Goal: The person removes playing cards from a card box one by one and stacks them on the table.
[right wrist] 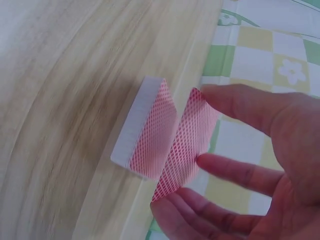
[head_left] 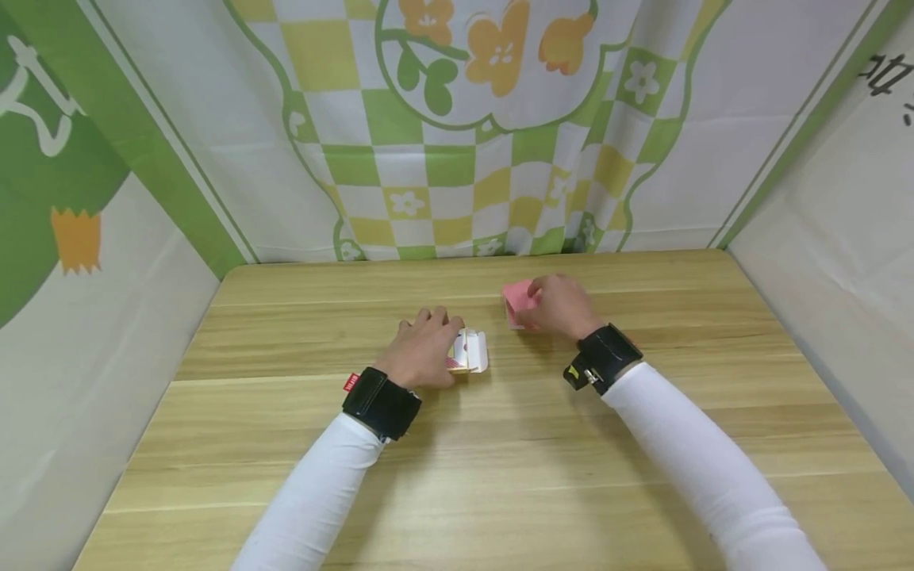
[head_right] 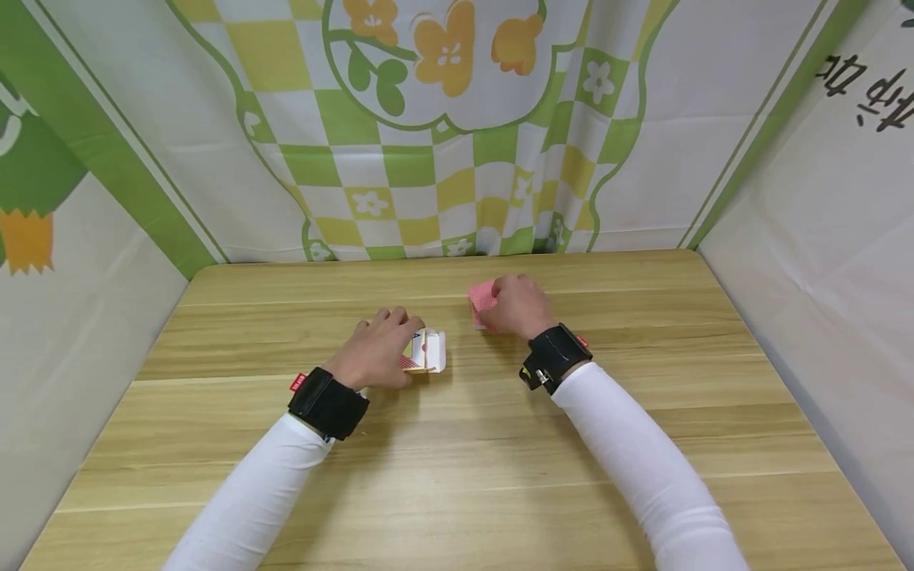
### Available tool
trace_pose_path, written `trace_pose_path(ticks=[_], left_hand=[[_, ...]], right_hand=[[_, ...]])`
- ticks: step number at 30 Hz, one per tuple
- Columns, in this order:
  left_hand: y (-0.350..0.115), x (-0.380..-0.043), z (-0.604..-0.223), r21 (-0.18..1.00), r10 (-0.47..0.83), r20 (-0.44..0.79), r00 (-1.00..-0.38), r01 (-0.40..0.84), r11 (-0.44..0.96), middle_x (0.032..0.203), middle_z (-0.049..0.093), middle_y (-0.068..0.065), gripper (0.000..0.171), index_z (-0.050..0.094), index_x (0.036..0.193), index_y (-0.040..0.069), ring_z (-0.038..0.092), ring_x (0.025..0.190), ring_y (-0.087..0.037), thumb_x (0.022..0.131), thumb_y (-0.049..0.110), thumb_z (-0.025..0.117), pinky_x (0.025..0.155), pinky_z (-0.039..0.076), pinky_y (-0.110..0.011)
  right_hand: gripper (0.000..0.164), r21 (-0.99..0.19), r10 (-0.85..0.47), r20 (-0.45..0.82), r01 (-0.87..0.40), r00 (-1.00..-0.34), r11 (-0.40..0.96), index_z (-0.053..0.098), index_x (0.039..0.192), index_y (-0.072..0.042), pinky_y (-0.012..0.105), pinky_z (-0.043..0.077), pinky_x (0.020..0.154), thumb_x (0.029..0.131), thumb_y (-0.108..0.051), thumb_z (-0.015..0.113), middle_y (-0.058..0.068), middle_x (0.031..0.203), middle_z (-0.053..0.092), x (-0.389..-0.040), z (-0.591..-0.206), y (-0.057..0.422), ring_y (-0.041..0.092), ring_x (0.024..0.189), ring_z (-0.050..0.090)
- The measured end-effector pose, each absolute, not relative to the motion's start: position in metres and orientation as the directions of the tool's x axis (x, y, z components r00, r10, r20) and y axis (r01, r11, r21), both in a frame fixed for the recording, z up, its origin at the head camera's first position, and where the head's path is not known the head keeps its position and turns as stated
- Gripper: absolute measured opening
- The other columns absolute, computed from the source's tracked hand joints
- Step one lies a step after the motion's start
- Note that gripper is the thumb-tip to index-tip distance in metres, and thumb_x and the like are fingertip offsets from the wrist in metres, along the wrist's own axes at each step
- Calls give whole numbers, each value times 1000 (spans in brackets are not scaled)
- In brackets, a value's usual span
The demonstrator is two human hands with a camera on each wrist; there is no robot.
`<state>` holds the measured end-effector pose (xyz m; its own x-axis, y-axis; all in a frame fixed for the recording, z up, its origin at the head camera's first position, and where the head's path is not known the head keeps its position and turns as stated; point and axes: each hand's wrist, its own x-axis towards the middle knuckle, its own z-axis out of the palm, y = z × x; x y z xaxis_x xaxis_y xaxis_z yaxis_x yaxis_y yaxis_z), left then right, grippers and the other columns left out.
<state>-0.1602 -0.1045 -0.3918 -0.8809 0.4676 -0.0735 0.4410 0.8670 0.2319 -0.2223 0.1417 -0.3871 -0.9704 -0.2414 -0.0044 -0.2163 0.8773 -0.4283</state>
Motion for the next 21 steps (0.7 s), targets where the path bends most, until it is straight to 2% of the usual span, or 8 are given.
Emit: trace_pose_path(ticks=[3, 5, 9, 12, 16, 21], left_hand=[[-105, -160, -392, 234, 467, -76, -881, 440, 867, 125, 55, -15, 76, 57, 136, 6, 50, 115, -35, 66, 14, 86, 95, 43, -61], [-105, -160, -393, 235, 468, -76, -881, 440, 867, 126, 55, -15, 76, 57, 136, 6, 50, 116, -35, 66, 14, 86, 95, 43, -61], [-105, -160, -394, 236, 468, -74, -881, 441, 866, 127, 55, -15, 77, 57, 136, 6, 50, 116, -35, 66, 14, 86, 95, 43, -61], [-106, -161, -395, 235, 468, -70, -881, 442, 866, 126, 55, -15, 77, 57, 136, 6, 50, 115, -35, 66, 14, 86, 94, 43, -61], [-107, -161, -395, 237, 469, -69, -881, 442, 865, 125, 55, -15, 76, 57, 135, 6, 50, 115, -35, 65, 14, 86, 94, 43, -61], [-107, -161, -394, 243, 466, -71, -882, 438, 866, 124, 55, -14, 75, 58, 135, 6, 50, 114, -34, 65, 13, 85, 94, 43, -61]], right_hand=[[49, -441, -204, -14, -178, -979, 880, 71, 114, 2, 46, 49, 82, 81, -33, 78, 19, 110, 71, -224, -389, 137, 34, 97, 63], [46, -447, -179, -14, -154, -984, 881, 72, 109, 2, 44, 49, 77, 80, -32, 78, 17, 104, 71, -225, -391, 134, 33, 92, 63], [34, -429, -133, 0, -120, -991, 895, 67, 85, -2, 38, 42, 61, 78, -33, 79, 10, 81, 64, -229, -396, 130, 27, 74, 55], [36, -413, -106, 10, -101, -994, 905, 59, 72, -6, 37, 37, 55, 77, -34, 81, 6, 71, 56, -231, -401, 127, 25, 67, 51], [38, -398, -77, 11, -75, -997, 914, 58, 69, -7, 38, 41, 54, 77, -35, 83, 7, 69, 58, -233, -404, 124, 25, 67, 53], [39, -374, -46, -5, -41, -999, 927, 63, 76, -5, 40, 47, 57, 77, -38, 82, 10, 74, 62, -235, -406, 119, 26, 69, 58]])
